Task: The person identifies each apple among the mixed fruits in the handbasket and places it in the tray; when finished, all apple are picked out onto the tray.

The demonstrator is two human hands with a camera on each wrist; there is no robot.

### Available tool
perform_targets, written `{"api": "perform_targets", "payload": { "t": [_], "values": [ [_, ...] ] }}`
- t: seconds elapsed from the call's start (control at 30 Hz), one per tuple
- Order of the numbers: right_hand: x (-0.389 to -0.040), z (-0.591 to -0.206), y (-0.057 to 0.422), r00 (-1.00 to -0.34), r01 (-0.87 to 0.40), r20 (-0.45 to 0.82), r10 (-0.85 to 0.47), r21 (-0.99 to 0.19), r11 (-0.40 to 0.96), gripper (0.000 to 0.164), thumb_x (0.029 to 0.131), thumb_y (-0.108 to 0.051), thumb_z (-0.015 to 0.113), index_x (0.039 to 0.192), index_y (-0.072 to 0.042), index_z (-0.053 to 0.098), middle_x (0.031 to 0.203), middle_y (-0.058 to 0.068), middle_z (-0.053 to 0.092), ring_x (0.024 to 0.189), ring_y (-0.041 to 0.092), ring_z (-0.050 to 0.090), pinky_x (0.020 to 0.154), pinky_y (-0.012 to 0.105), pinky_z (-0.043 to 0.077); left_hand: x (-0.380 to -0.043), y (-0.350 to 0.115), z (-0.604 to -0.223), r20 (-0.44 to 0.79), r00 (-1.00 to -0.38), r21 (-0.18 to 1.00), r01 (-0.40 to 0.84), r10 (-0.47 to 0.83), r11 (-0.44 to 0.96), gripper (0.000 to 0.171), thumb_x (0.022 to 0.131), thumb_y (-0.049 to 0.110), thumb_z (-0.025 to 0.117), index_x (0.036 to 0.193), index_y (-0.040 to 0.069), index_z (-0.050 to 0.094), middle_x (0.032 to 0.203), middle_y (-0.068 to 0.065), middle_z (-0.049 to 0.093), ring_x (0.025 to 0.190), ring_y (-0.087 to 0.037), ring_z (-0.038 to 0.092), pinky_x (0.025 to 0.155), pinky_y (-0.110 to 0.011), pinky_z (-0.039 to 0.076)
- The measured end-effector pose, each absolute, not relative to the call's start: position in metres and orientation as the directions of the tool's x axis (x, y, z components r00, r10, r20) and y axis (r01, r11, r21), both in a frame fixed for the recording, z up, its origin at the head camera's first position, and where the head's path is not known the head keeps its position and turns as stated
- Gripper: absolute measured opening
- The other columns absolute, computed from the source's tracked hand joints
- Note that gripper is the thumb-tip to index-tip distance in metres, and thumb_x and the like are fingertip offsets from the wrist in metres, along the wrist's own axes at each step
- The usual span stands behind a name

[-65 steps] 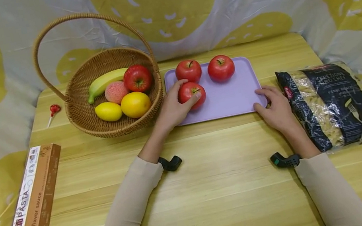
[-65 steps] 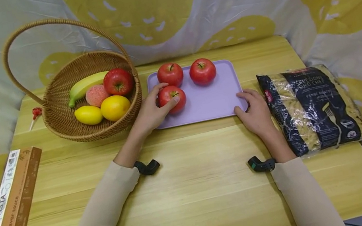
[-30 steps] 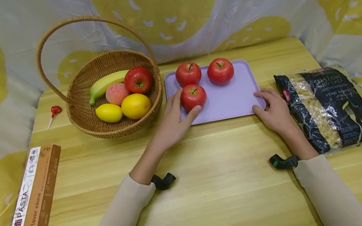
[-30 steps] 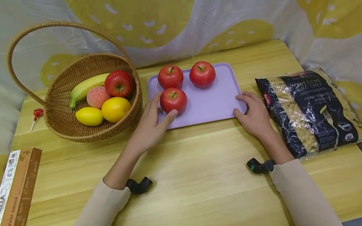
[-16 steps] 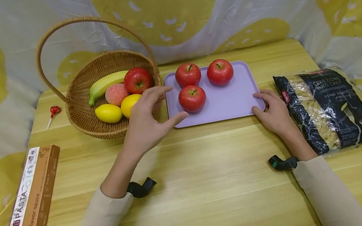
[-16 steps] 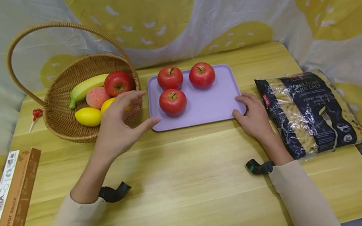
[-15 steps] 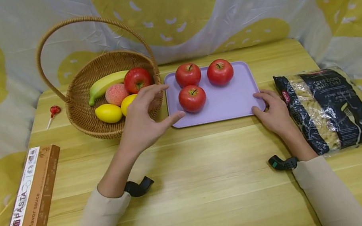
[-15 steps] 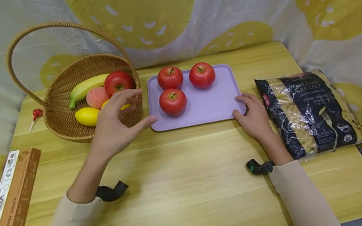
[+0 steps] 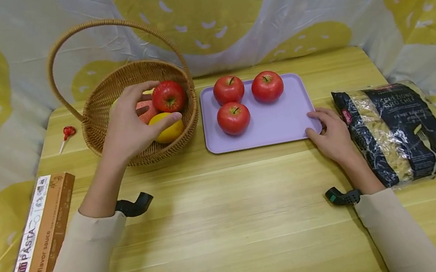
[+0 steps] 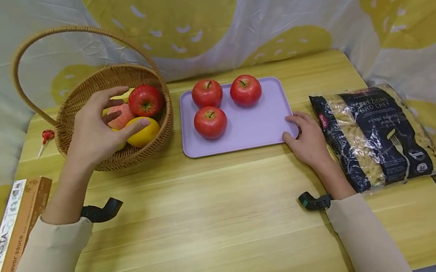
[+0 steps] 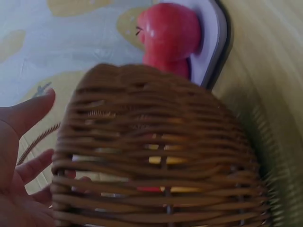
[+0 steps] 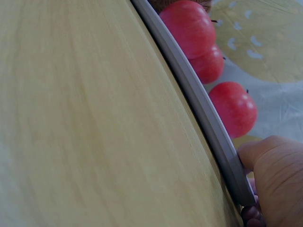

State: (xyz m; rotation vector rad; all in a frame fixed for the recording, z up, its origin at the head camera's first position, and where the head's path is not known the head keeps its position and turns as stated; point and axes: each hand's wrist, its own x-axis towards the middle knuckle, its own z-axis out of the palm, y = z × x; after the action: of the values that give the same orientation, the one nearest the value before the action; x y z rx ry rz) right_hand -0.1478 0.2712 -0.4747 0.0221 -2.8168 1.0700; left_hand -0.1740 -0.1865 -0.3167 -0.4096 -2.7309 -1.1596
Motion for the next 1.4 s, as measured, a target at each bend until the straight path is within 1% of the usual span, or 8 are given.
{"api": "perform_targets", "payload": {
  "t": [0.2, 0.33, 0.47, 0.6, 0.8, 0.93, 1.17, 1.4],
  "values": [
    [-0.147, -0.476, 0.273, -0.991, -0.066, 0.132, 0.028, -0.659, 0.749, 0.047, 0.094, -0.018, 0.065, 0.138, 0.000, 0.062, 0.150, 0.022, 0.051, 0.112, 0.036, 0.057, 0.082, 0.033, 0.040, -0.193, -0.191, -0.308, 0.156, -0.961, 0.642, 0.275, 0.229, 0.716, 0.073, 0.087, 0.045, 0.081, 0.150, 0.022, 0.053, 0.151, -0.005, 0.051, 0.131, -0.034, 0.055, 0.111, -0.055, 0.046],
    [-0.148, -0.476, 0.272, -0.991, -0.074, 0.135, 0.022, -0.664, 0.744, 0.047, 0.094, -0.017, 0.066, 0.138, 0.000, 0.062, 0.150, 0.023, 0.050, 0.118, 0.039, 0.057, 0.085, 0.036, 0.041, -0.203, -0.191, -0.307, 0.107, -0.962, 0.584, 0.266, 0.252, 0.767, 0.077, 0.087, 0.049, 0.079, 0.154, 0.025, 0.048, 0.158, -0.005, 0.045, 0.134, -0.037, 0.050, 0.110, -0.062, 0.041],
    [-0.148, -0.475, 0.271, -0.991, -0.077, 0.135, 0.019, -0.667, 0.741, 0.047, 0.094, -0.017, 0.066, 0.138, 0.000, 0.063, 0.151, 0.023, 0.050, 0.121, 0.040, 0.057, 0.088, 0.039, 0.042, -0.211, -0.191, -0.309, 0.061, -0.959, 0.546, 0.263, 0.276, 0.795, 0.082, 0.086, 0.051, 0.079, 0.156, 0.025, 0.044, 0.161, -0.009, 0.040, 0.136, -0.038, 0.045, 0.108, -0.065, 0.040],
    [-0.148, -0.474, 0.270, -0.991, -0.077, 0.135, 0.018, -0.667, 0.741, 0.047, 0.094, -0.017, 0.066, 0.138, 0.000, 0.063, 0.151, 0.024, 0.050, 0.123, 0.041, 0.056, 0.088, 0.041, 0.042, -0.219, -0.191, -0.310, 0.030, -0.955, 0.531, 0.265, 0.295, 0.805, 0.086, 0.085, 0.050, 0.081, 0.158, 0.025, 0.042, 0.163, -0.011, 0.035, 0.141, -0.039, 0.041, 0.112, -0.066, 0.038],
    [-0.148, -0.474, 0.271, -0.990, -0.079, 0.139, 0.020, -0.666, 0.742, 0.046, 0.093, -0.016, 0.066, 0.136, 0.001, 0.063, 0.150, 0.024, 0.051, 0.124, 0.041, 0.056, 0.089, 0.041, 0.043, -0.232, -0.193, -0.314, -0.007, -0.952, 0.518, 0.258, 0.306, 0.816, 0.090, 0.085, 0.049, 0.082, 0.160, 0.027, 0.038, 0.171, -0.008, 0.023, 0.156, -0.042, 0.022, 0.123, -0.068, 0.020],
    [-0.149, -0.476, 0.271, -0.990, -0.077, 0.137, 0.020, -0.665, 0.743, 0.046, 0.094, -0.016, 0.066, 0.137, 0.001, 0.063, 0.150, 0.024, 0.051, 0.123, 0.040, 0.056, 0.088, 0.040, 0.042, -0.237, -0.194, -0.319, 0.009, -0.956, 0.524, 0.255, 0.294, 0.813, 0.091, 0.083, 0.047, 0.084, 0.159, 0.026, 0.040, 0.170, -0.007, 0.026, 0.156, -0.042, 0.022, 0.125, -0.067, 0.014],
    [-0.149, -0.475, 0.271, -0.989, -0.081, 0.143, 0.020, -0.664, 0.743, 0.046, 0.093, -0.016, 0.067, 0.136, 0.001, 0.063, 0.149, 0.023, 0.052, 0.119, 0.039, 0.057, 0.085, 0.035, 0.041, -0.242, -0.194, -0.327, -0.019, -0.953, 0.520, 0.249, 0.302, 0.817, 0.094, 0.082, 0.047, 0.085, 0.160, 0.026, 0.038, 0.170, -0.010, 0.026, 0.156, -0.043, 0.022, 0.124, -0.067, 0.018],
    [-0.149, -0.476, 0.272, -0.988, -0.086, 0.152, 0.021, -0.663, 0.744, 0.046, 0.093, -0.016, 0.067, 0.136, 0.000, 0.064, 0.148, 0.022, 0.053, 0.113, 0.036, 0.059, 0.080, 0.025, 0.037, -0.246, -0.191, -0.334, -0.047, -0.949, 0.497, 0.249, 0.312, 0.831, 0.096, 0.081, 0.046, 0.086, 0.161, 0.023, 0.037, 0.169, -0.014, 0.026, 0.154, -0.044, 0.026, 0.122, -0.067, 0.024]
  ]
}}
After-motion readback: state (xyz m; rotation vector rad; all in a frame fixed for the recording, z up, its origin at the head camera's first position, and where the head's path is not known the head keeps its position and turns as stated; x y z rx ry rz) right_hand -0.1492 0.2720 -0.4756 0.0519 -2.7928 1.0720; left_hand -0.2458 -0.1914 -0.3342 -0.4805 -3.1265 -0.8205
